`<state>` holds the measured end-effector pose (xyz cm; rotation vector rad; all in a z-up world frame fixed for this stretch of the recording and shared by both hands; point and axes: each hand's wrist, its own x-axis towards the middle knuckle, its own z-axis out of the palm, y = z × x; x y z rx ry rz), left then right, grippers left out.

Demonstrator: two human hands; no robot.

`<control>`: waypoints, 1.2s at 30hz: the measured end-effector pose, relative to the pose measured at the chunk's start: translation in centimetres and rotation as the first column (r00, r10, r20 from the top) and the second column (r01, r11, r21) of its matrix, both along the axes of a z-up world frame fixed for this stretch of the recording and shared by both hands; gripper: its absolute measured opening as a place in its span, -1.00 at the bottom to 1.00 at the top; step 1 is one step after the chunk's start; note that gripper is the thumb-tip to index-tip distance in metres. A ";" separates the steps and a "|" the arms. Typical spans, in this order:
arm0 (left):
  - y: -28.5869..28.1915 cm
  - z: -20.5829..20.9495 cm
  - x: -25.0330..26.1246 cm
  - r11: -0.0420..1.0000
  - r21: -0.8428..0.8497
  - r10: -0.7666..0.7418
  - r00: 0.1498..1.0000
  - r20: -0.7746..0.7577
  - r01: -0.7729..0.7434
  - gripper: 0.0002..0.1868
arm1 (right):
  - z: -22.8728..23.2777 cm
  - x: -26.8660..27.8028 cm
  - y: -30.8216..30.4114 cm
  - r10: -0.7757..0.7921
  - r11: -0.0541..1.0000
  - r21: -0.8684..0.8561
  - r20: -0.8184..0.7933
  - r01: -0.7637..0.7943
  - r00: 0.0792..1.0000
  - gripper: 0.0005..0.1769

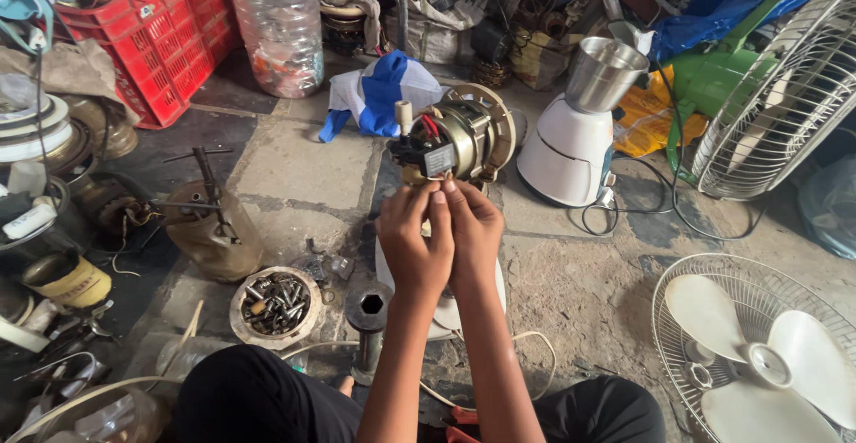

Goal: The person repairs a disassembled fan motor by connecting wires to a capacitor and tightening screws with a screwdriver. The person handles the motor, wires, and capacitor while seated on the floor.

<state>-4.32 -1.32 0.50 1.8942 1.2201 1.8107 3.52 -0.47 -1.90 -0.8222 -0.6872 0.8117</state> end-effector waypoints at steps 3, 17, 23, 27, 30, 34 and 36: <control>0.0 0.2 -0.8 0.984 0.178 0.042 0.998 -0.043 -0.034 -0.79 | 0.1 0.1 0.2 0.047 0.998 0.046 -0.036 -0.045 0.998 -0.78; 0.8 -1.8 -1.3 0.932 -0.011 -0.342 0.890 0.301 0.362 -0.68 | 3.2 3.1 0.8 0.121 0.950 -0.281 -0.066 -0.134 0.991 -0.85; 1.6 -2.3 -1.5 0.848 -0.172 -0.404 0.822 0.401 0.501 -0.63 | 3.5 2.4 1.4 0.064 0.947 -0.313 -0.035 -0.072 0.997 -0.83; 1.9 -3.7 -1.1 0.883 -0.094 -0.377 0.814 0.441 0.459 -0.67 | 3.1 0.9 1.6 -0.067 0.969 -0.229 0.110 0.091 0.992 -0.80; 2.5 -3.8 -1.4 0.798 -0.228 -0.201 0.604 0.771 0.557 -0.67 | 3.0 -0.8 1.4 -0.217 0.954 -0.158 0.230 0.256 0.949 -0.78; 3.4 -0.2 -4.3 0.927 -0.179 -0.183 0.814 0.552 0.330 -0.64 | 3.2 -3.2 1.1 -0.346 0.913 -0.120 0.277 0.390 0.896 -0.80; 4.7 2.3 -6.0 0.929 0.048 -0.351 0.836 0.422 0.366 -0.42 | 2.9 -3.7 1.2 -0.394 0.901 -0.091 0.235 0.424 0.888 -0.79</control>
